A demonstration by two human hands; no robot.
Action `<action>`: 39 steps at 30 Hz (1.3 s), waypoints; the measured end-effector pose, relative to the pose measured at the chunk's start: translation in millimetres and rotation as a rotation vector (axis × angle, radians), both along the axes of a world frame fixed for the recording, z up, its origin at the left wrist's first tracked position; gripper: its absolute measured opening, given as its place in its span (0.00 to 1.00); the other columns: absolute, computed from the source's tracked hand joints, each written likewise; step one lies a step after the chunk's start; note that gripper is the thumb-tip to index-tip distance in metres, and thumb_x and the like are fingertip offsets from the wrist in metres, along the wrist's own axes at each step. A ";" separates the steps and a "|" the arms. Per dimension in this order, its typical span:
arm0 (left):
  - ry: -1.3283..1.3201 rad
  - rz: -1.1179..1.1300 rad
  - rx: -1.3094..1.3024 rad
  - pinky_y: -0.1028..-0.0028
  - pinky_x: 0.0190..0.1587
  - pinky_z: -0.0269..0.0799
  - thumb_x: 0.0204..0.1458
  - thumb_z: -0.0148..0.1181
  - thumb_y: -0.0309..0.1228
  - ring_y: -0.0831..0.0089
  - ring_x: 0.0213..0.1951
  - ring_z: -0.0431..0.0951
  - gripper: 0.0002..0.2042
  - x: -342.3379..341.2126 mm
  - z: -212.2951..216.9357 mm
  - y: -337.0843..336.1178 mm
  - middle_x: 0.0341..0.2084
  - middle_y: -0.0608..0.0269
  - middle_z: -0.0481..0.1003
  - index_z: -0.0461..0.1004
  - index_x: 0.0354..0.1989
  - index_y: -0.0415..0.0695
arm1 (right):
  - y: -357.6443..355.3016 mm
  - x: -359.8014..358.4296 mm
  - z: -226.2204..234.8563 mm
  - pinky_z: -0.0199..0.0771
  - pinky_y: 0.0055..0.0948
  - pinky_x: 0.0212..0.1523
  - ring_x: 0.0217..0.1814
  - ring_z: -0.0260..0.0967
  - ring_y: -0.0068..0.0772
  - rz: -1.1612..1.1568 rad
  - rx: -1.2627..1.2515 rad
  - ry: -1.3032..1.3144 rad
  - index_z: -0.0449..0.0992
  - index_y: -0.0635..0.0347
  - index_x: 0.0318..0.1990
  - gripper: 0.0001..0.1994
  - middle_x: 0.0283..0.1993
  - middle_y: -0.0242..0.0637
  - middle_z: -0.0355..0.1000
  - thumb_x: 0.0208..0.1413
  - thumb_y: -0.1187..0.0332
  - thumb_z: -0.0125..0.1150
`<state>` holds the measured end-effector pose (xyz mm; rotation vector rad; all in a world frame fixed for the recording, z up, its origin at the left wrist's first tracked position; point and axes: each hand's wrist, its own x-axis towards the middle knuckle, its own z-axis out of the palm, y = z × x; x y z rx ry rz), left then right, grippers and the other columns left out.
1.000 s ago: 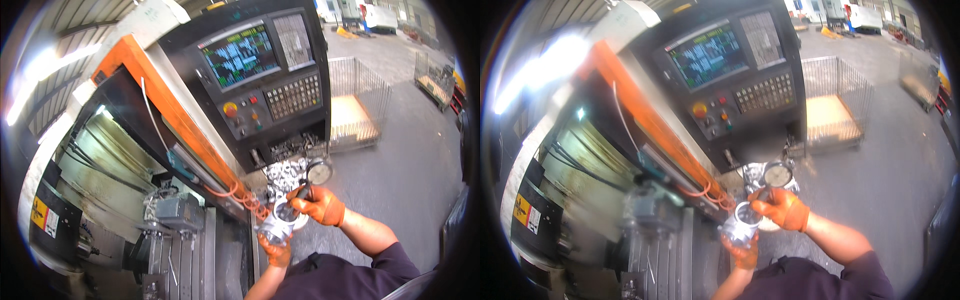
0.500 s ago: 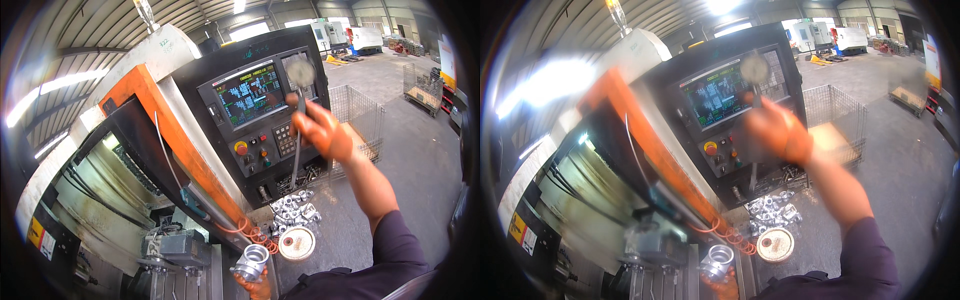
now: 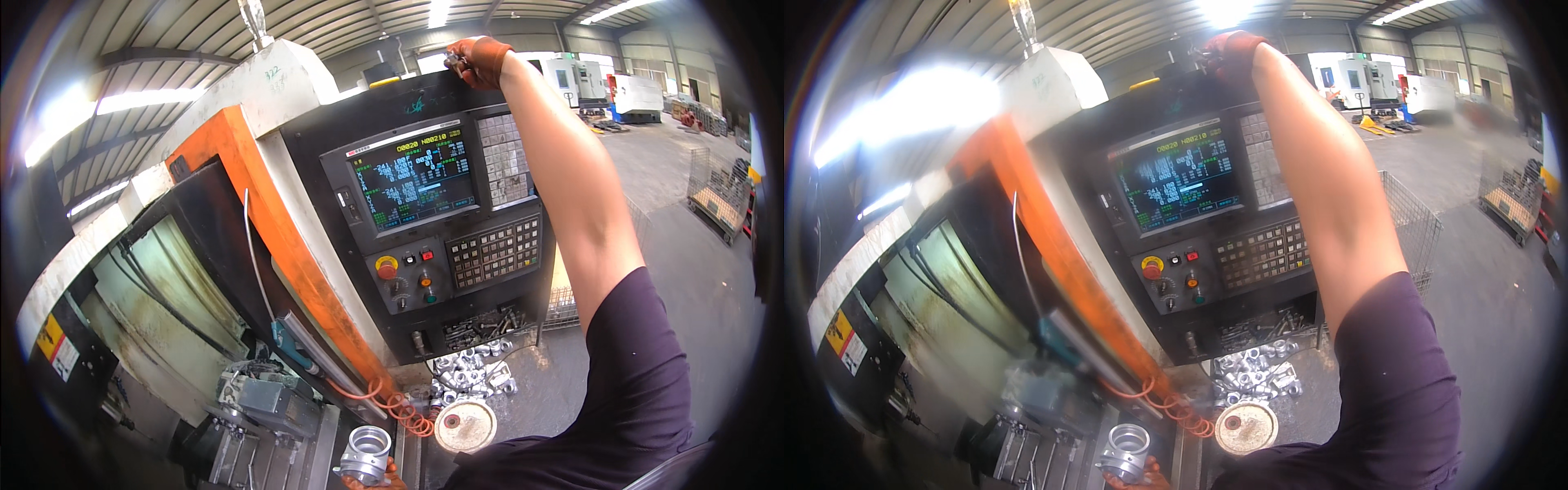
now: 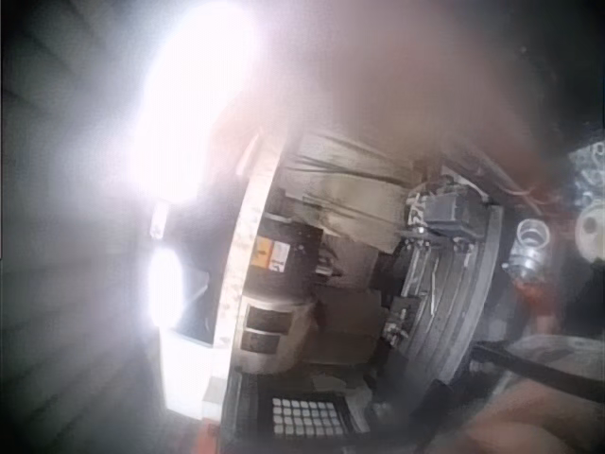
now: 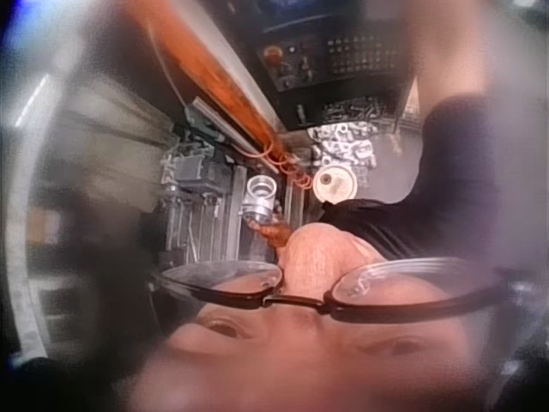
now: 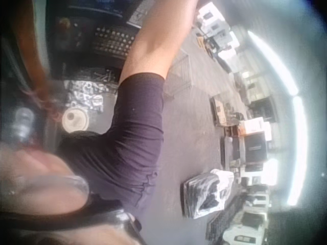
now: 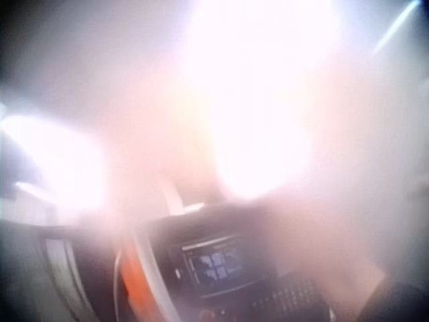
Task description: The person removes a cylindrical metal part from a CNC machine, measures its internal diameter with a dial bore gauge, and then cleans the part with a compressed air nozzle. The person then places the part back into the machine's chuck.
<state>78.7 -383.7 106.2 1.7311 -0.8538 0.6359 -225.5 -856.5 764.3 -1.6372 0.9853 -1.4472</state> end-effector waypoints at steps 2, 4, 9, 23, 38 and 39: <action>-0.051 0.032 0.027 0.49 0.54 0.73 0.62 0.62 0.50 0.39 0.52 0.75 0.39 -6.5 -2.7 -5.0 0.56 0.32 0.70 0.57 0.69 0.31 | -17.4 -13.2 5.3 0.65 0.12 0.19 0.20 0.64 0.09 0.007 -0.029 0.132 0.82 0.45 0.44 0.13 0.28 0.19 0.78 0.72 0.55 0.52; -0.092 0.055 0.046 0.47 0.56 0.72 0.62 0.63 0.50 0.36 0.53 0.74 0.40 -11.6 -3.5 -9.6 0.57 0.30 0.69 0.57 0.70 0.29 | -21.5 -18.8 10.5 0.66 0.11 0.18 0.21 0.68 0.09 0.004 -0.063 0.284 0.81 0.44 0.45 0.12 0.31 0.21 0.81 0.73 0.55 0.50; -0.179 0.065 0.080 0.43 0.59 0.72 0.63 0.63 0.48 0.31 0.56 0.74 0.40 -17.9 -11.1 -13.4 0.60 0.25 0.68 0.56 0.70 0.25 | 20.5 -9.4 0.0 0.67 0.13 0.18 0.24 0.74 0.10 0.004 0.105 0.065 0.78 0.42 0.51 0.11 0.35 0.25 0.84 0.72 0.53 0.52; 0.292 -0.374 -0.294 0.65 0.41 0.80 0.57 0.70 0.29 0.60 0.45 0.79 0.45 -14.5 12.4 -12.9 0.59 0.45 0.68 0.43 0.77 0.42 | 20.9 -45.4 -38.9 0.77 0.16 0.30 0.35 0.81 0.20 -0.019 -0.232 -0.186 0.77 0.55 0.57 0.21 0.43 0.34 0.84 0.72 0.49 0.52; 1.519 -1.107 -0.050 0.71 0.46 0.78 0.68 0.50 0.54 0.73 0.45 0.80 0.31 -32.2 4.5 -14.1 0.48 0.60 0.79 0.70 0.64 0.36 | 292.4 45.6 -643.7 0.84 0.38 0.47 0.49 0.84 0.41 0.958 1.289 0.063 0.67 0.55 0.68 0.40 0.52 0.45 0.80 0.66 0.29 0.46; 1.580 -1.101 -0.071 0.71 0.43 0.78 0.68 0.50 0.55 0.74 0.43 0.80 0.32 -36.3 0.0 -17.6 0.47 0.60 0.79 0.71 0.63 0.36 | 288.1 45.1 -639.5 0.83 0.37 0.48 0.48 0.83 0.39 0.975 1.285 0.006 0.67 0.56 0.69 0.42 0.53 0.43 0.80 0.65 0.28 0.47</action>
